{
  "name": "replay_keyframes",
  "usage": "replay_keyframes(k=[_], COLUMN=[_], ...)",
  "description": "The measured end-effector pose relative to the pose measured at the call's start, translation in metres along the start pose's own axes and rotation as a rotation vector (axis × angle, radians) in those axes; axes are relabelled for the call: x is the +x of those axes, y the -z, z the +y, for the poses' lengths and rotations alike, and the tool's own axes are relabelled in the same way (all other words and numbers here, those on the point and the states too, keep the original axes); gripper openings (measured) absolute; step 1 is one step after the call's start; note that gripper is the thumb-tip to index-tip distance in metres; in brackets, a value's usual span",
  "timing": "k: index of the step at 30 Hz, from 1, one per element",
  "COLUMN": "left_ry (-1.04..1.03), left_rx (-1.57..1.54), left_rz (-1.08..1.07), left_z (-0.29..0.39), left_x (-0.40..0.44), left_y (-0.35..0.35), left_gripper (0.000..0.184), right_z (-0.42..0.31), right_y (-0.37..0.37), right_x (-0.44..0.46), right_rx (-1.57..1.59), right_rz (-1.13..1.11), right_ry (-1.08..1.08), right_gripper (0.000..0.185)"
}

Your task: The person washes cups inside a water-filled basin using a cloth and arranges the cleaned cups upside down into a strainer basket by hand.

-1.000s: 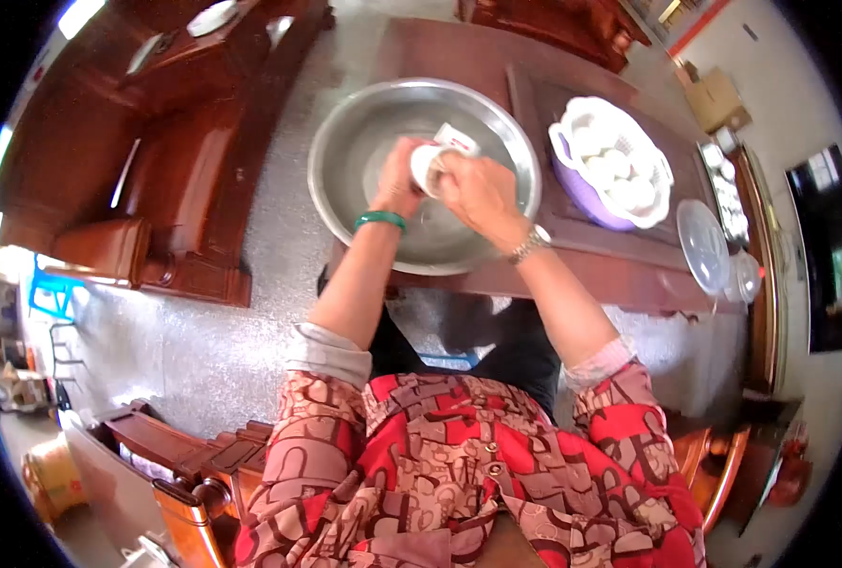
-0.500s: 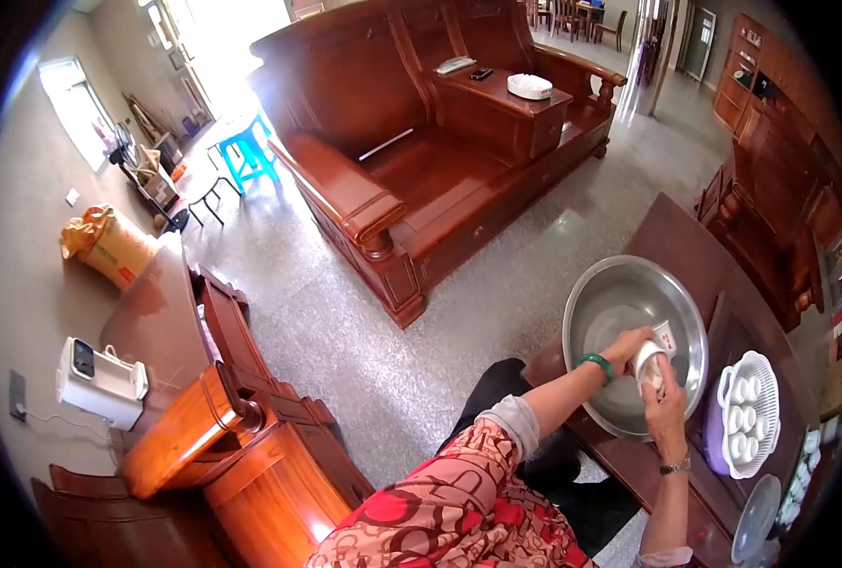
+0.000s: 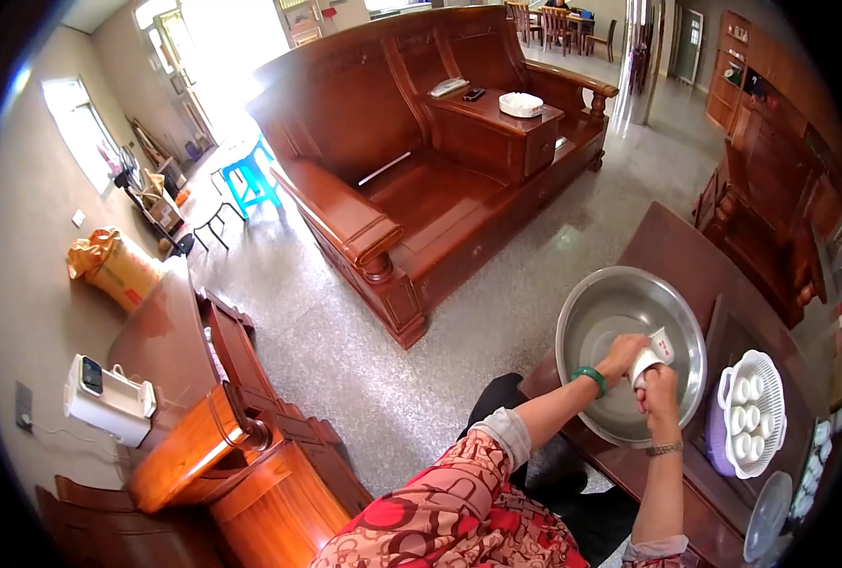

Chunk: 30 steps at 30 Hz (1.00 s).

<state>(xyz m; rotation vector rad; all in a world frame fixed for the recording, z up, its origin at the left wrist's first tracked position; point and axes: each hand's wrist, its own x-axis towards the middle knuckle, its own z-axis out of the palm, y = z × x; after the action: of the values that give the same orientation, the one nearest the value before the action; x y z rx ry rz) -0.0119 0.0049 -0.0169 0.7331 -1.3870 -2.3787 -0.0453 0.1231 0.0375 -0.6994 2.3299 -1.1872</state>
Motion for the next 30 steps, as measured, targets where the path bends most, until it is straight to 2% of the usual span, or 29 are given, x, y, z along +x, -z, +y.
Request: replay_keyframes(k=[2,3,5,6,7,8,9,11,13,14,16,17,19,21,23,24,25,27,29,30], left_ry=[-0.092,-0.092,-0.028,-0.023,-0.122,-0.221,-0.22,0.029,0.045,0.08,0.148,0.154,0.149,0.102,0.069,0.059,0.066,0.088,0.153,0.225], left_rx=[-0.044,-0.042,-0.094,-0.092,0.189,0.469,0.47,0.297,0.308,0.179,-0.032,-0.029,-0.125,-0.096,-0.037,0.002,0.002,0.188,0.237,0.289], left_rz=[-0.007,-0.008,-0.07,-0.07,-0.067,-0.064,-0.064,-0.064,-0.098,-0.135,-0.238,-0.239,-0.383,-0.369,-0.409,-0.404,-0.404,-0.413,-0.411,-0.407], left_z=[-0.004,-0.008,-0.017,-0.024,-0.03,-0.035,-0.031,-0.008,-0.007,-0.006,0.0,0.002,0.012,0.016,0.014,0.012,0.008,0.009,0.013,0.012], left_x=[0.007,0.012,0.02,0.022,0.024,0.026,0.021,-0.001,0.001,0.002,-0.001,-0.003,-0.011,-0.014,-0.011,-0.01,-0.01,-0.01,-0.013,-0.013], left_y=[0.0,-0.001,-0.001,0.0,0.002,0.004,0.002,-0.005,-0.005,-0.006,-0.002,-0.001,-0.004,-0.004,0.002,0.001,0.001,0.0,-0.005,-0.006], left_gripper=[0.028,0.028,0.031,0.031,0.033,0.036,0.036,0.039,0.036,0.033,0.025,0.025,0.026,0.029,0.038,0.045,0.045,0.048,0.049,0.051], right_z=[-0.003,-0.006,-0.011,-0.001,0.009,0.015,0.01,0.011,0.028,0.035,0.04,0.041,0.025,0.03,0.022,0.031,0.038,0.033,0.034,0.052], right_y=[0.016,0.012,-0.001,0.0,0.0,0.001,0.003,0.004,0.0,0.002,0.005,0.008,0.018,0.017,0.013,0.005,0.007,0.014,0.014,0.007], right_x=[-0.006,-0.009,-0.019,-0.015,-0.017,-0.022,-0.029,-0.03,-0.02,-0.011,0.001,0.001,-0.007,-0.008,-0.017,-0.013,-0.015,-0.025,-0.024,-0.016], right_rx=[0.617,0.618,0.114,-0.453,-0.45,-0.684,-0.917,-0.918,-0.809,-0.808,0.176,0.18,0.725,0.703,0.346,-0.062,-0.061,-0.676,-0.7,-0.54], right_rz=[-0.304,-0.302,-0.064,0.1,0.1,0.029,-0.044,-0.071,0.129,0.128,-0.017,-0.016,0.028,0.0,0.012,0.194,0.193,0.179,0.132,0.209], right_ry=[-0.149,-0.149,0.152,0.632,0.632,0.568,0.495,0.488,0.536,0.535,0.012,0.007,-0.244,-0.227,-0.042,0.281,0.273,0.433,0.373,0.506], right_gripper=[0.022,0.022,0.018,0.017,0.017,0.017,0.017,0.018,0.016,0.016,0.016,0.016,0.02,0.022,0.02,0.02,0.02,0.02,0.019,0.018])
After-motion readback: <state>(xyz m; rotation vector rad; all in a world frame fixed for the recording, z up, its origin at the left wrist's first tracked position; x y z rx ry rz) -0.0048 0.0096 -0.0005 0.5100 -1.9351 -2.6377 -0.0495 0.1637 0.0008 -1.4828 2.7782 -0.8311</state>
